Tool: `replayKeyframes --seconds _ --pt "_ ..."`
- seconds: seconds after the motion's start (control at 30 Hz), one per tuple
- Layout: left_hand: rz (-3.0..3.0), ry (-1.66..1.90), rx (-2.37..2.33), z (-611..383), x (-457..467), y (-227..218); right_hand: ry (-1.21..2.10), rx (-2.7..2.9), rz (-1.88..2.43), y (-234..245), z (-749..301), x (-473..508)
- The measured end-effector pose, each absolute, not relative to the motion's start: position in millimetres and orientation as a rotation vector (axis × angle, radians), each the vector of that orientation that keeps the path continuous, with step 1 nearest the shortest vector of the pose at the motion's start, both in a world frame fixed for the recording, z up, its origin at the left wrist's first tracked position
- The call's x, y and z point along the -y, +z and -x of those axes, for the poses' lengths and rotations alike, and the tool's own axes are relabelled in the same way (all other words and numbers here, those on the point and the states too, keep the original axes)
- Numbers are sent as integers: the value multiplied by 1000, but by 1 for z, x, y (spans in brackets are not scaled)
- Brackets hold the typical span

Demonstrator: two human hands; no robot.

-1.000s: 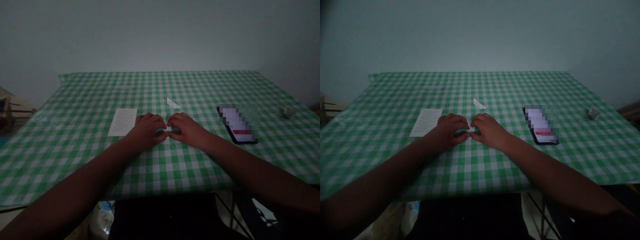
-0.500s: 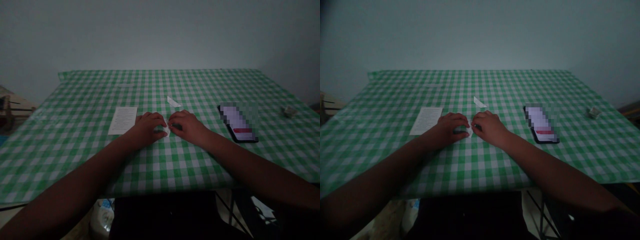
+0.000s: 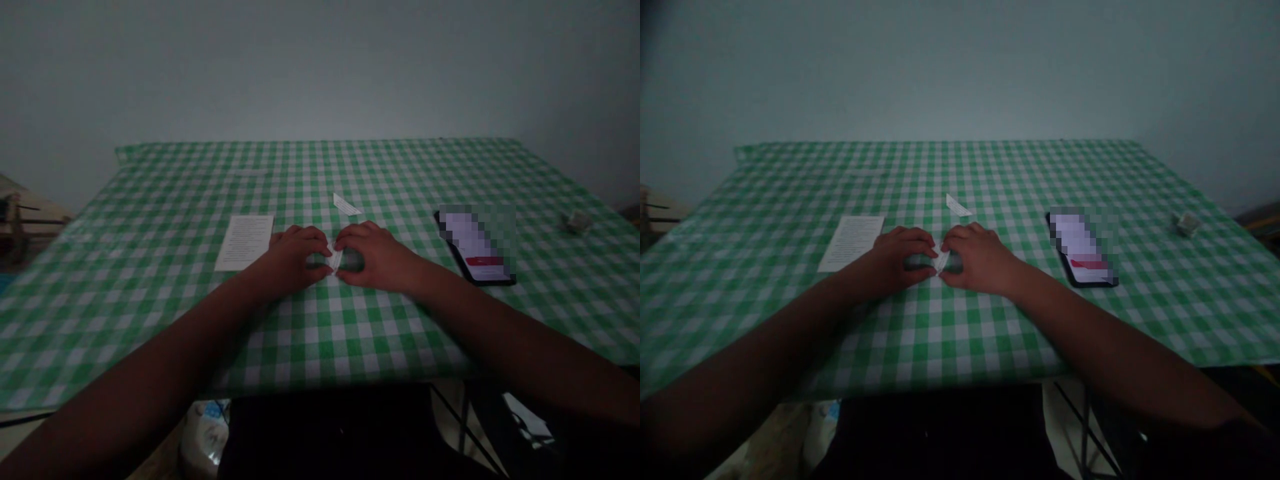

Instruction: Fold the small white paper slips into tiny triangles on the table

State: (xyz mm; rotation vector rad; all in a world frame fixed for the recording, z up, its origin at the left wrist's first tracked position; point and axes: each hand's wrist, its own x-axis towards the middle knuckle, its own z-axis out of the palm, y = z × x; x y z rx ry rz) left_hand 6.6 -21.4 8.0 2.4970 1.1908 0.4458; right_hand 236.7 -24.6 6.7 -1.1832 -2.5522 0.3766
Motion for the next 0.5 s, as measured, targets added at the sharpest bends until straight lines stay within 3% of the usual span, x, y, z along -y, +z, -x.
replayKeyframes --seconds 0.5 --pt "-2491 422 -1173 -7 24 14 337 2521 1232 5 -232 24"
